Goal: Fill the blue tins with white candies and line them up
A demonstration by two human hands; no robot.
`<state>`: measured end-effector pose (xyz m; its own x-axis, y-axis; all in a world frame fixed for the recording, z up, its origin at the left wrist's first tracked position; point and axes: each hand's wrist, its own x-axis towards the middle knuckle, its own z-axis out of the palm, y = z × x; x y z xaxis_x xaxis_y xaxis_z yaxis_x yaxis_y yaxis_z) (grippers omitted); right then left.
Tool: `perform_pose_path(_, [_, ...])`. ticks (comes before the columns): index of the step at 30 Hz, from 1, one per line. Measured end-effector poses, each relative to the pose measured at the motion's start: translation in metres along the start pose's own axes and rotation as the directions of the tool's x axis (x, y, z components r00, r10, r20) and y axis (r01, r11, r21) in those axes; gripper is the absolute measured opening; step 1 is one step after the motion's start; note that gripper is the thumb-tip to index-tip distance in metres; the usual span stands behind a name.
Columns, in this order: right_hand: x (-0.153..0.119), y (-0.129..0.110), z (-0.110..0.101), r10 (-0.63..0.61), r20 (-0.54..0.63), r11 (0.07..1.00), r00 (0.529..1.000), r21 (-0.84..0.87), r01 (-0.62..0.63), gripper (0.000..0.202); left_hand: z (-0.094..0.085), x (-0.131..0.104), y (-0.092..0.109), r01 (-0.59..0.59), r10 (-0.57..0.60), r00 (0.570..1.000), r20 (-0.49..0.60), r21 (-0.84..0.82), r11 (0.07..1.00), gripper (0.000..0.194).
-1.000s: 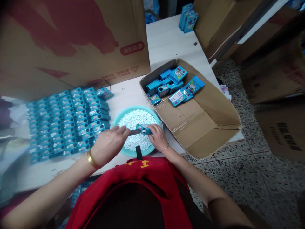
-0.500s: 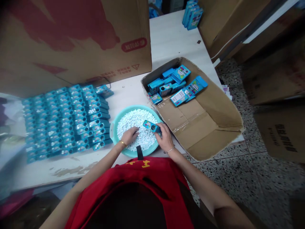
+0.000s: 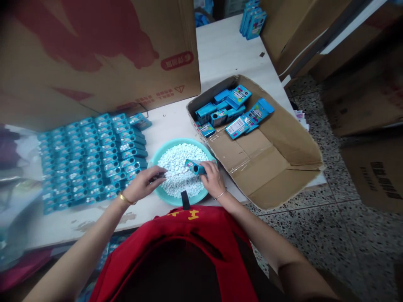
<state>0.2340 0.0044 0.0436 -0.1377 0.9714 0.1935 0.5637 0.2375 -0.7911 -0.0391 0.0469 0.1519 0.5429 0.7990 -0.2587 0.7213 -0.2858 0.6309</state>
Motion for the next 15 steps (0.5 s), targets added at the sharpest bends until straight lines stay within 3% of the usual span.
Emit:
perform_pose_path(3, [0.001, -0.003, 0.005, -0.058, 0.04, 0.998, 0.997, -0.016, 0.059, 0.047, -0.015, 0.009, 0.027, -0.042, 0.027, 0.997, 0.075, 0.203, 0.978, 0.022])
perform_pose_path(6, [0.003, -0.007, 0.006, -0.088, 0.055, 0.996, 0.995, -0.025, 0.09, 0.047, -0.02, 0.018, 0.058, -0.037, -0.04, 0.987, 0.157, 0.458, 0.888, 0.02])
perform_pose_path(11, [0.003, -0.009, 0.008, -0.09, 0.049, 0.995, 0.995, -0.032, 0.091, 0.045, -0.021, 0.022, 0.108, -0.01, -0.126, 0.98, 0.155, 0.667, 0.745, 0.019])
perform_pose_path(13, [0.003, -0.007, 0.008, -0.087, 0.039, 0.996, 0.995, -0.02, 0.088, 0.043, -0.024, 0.019, 0.113, -0.012, -0.114, 0.983, 0.146, 0.665, 0.747, 0.02])
perform_pose_path(15, [0.001, -0.004, 0.007, -0.08, 0.034, 0.997, 0.996, -0.003, 0.08, 0.041, -0.028, 0.016, 0.101, 0.002, -0.101, 0.988, 0.115, 0.652, 0.759, 0.02])
